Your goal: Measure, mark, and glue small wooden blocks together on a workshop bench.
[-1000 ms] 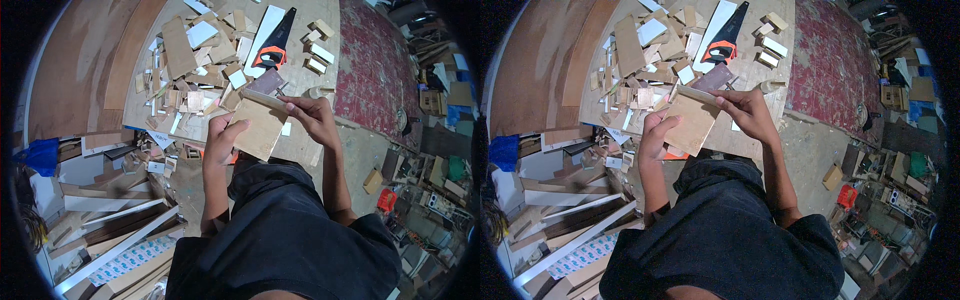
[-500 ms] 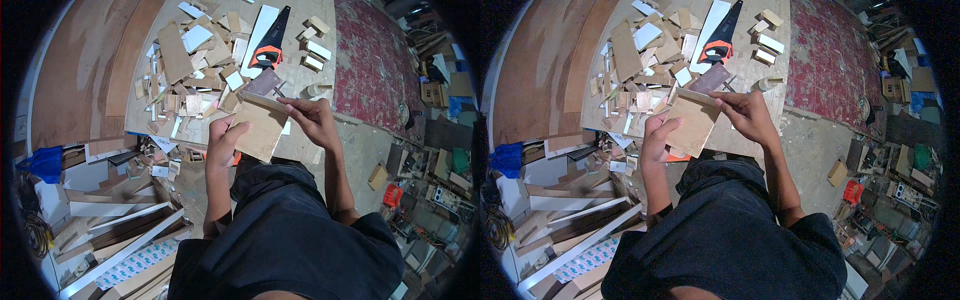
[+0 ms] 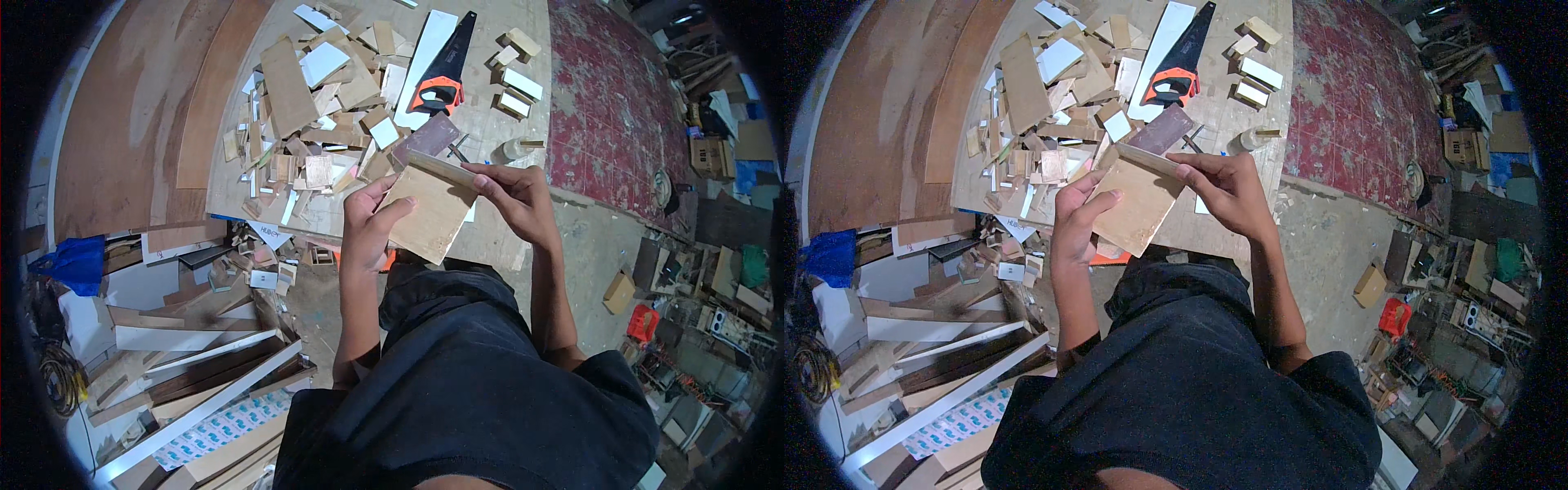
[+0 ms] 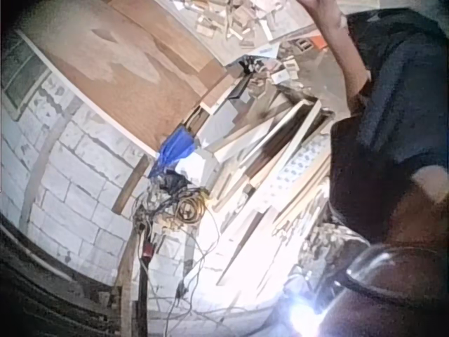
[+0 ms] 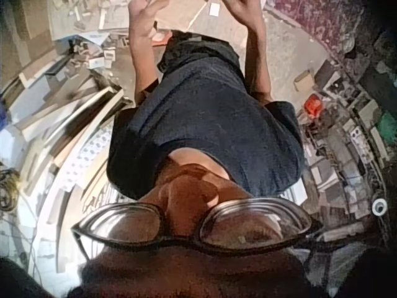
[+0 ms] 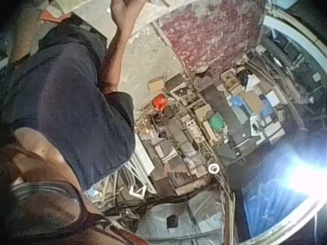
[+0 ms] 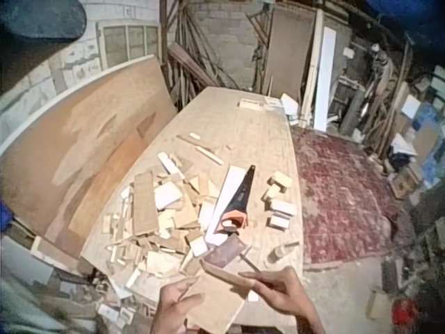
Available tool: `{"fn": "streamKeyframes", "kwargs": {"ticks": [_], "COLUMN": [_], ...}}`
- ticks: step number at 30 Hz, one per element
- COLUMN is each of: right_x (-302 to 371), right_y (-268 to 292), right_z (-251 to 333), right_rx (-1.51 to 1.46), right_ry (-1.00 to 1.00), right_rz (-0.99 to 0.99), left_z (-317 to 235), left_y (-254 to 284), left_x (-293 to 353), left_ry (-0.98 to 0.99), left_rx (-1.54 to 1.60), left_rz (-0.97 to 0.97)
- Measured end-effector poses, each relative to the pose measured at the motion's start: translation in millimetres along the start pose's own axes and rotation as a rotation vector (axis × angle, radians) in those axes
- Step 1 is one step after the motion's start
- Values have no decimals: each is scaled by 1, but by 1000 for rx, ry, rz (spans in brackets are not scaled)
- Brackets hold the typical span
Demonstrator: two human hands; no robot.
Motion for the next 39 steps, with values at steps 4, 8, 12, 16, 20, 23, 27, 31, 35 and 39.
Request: {"fn": "streamKeyframes", "kwargs": {"ticks": [4,8,12,16,20,23,27,31,35,39], "right_x": [3,5,3,1,1,2,6,8,8,7], "right_y": [4,13,19,25,27,31,40,45,48,50], "right_z": [-7,-4,-2,-4,-1,-5,-9,-12,-14,-14], "right_rx": [20,-11,44,-11,-139,-179,-214,-229,-278,-279], "right_ry": [-22,-82,-191,-159,-76,-70,-115,-130,-87,12], "right_rz": [-17,-41,4,55,123,118,122,134,157,191], "left_z": [6,19,37,54,61,66,52,52,55,59], "left_y": [-4,-6,-8,-14,-19,-24,-45,-51,-53,-56], "left_x": [-3,-7,-9,-10,-10,-9,-8,-9,-11,-10], "left_ry": [25,98,225,296,319,354,325,322,312,320], "left_rx": [48,85,135,131,120,194,208,170,176,155], "left_rz": [-8,13,75,191,234,207,230,262,256,258]}}
Point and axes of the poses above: each hand's wrist, its own x-axis away from the middle knuckle, its own y-axis out of the back of the hand, z = x × y, the point moved 10 cm from there along -x, towards the middle knuckle, and after that the axes turned 7 degrees about -y, right-handed, at the moved point
